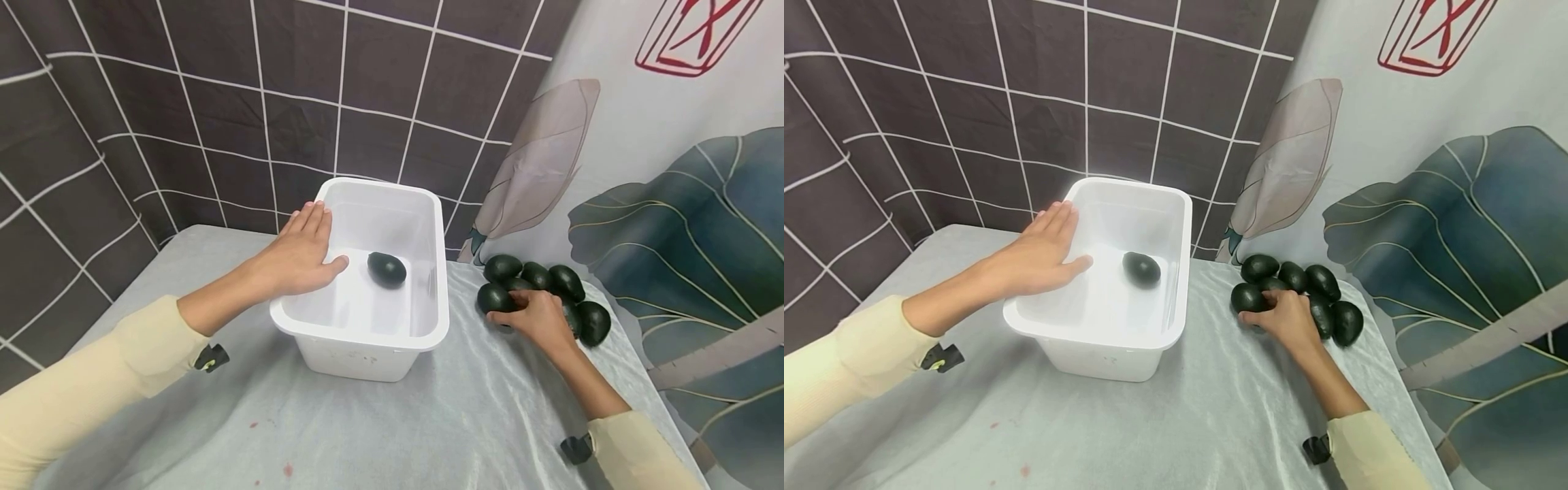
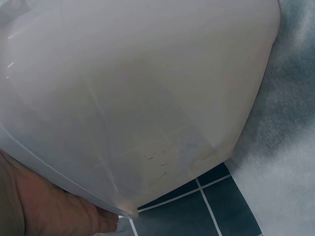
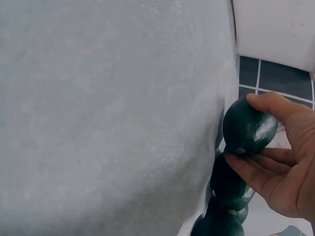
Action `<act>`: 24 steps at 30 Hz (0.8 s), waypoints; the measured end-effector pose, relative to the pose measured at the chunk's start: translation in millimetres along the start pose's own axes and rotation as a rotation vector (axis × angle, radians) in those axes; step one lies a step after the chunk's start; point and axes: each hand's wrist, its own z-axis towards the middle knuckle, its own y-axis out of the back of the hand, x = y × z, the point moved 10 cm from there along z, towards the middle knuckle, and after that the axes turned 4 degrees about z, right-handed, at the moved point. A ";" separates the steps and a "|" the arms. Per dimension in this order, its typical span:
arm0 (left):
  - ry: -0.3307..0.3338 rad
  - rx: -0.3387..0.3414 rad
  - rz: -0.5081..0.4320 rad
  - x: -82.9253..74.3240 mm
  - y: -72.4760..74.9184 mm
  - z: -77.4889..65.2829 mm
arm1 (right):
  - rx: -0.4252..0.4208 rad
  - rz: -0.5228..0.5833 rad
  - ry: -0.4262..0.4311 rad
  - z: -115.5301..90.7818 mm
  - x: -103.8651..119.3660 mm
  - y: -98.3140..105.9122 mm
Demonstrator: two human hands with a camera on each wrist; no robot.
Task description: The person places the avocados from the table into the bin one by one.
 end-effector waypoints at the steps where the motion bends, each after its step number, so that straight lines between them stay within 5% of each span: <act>1: 0.000 -0.001 0.000 0.2 -0.2 0.4 | -0.005 0.000 -0.001 -0.1 0.7 1.1; 24: 0.003 -0.005 -0.008 -0.2 -0.1 0.5 | -0.064 -0.004 0.074 6.5 24.0 22.8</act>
